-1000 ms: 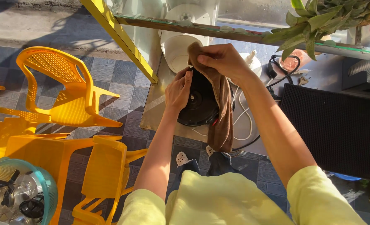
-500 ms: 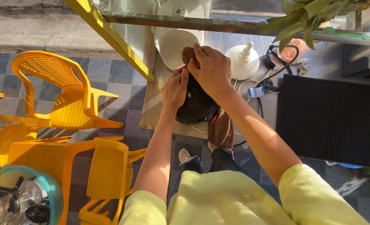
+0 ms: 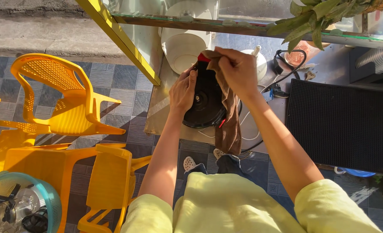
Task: Cleaning and reassembling a commercial juicer/extractor machine on a counter.
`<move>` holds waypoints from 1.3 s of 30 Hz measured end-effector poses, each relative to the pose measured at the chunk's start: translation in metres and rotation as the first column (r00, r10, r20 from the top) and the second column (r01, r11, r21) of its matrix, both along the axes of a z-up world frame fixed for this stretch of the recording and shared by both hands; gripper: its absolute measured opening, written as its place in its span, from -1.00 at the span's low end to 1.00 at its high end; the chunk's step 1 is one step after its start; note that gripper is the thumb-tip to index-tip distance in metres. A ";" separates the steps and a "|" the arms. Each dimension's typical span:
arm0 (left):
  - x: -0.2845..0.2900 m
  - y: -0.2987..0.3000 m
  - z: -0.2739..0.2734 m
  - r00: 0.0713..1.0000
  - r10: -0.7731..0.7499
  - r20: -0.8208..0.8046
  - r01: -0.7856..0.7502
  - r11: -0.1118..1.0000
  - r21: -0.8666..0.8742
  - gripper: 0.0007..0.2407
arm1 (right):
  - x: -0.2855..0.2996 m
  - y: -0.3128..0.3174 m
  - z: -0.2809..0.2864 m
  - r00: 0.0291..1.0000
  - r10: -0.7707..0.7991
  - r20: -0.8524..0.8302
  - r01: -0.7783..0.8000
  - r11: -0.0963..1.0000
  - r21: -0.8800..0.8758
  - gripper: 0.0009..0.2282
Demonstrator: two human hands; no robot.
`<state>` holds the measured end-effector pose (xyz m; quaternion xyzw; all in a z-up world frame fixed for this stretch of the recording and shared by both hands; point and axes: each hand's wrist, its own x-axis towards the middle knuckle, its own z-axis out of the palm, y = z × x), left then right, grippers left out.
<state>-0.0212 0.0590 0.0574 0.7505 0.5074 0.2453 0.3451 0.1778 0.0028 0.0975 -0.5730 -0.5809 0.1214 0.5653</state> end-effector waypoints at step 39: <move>0.019 -0.028 0.004 0.963 0.204 -0.177 -0.229 0.964 -0.134 -0.31 | -0.052 -0.043 0.032 0.961 -0.148 0.234 0.112 0.981 0.160 -0.55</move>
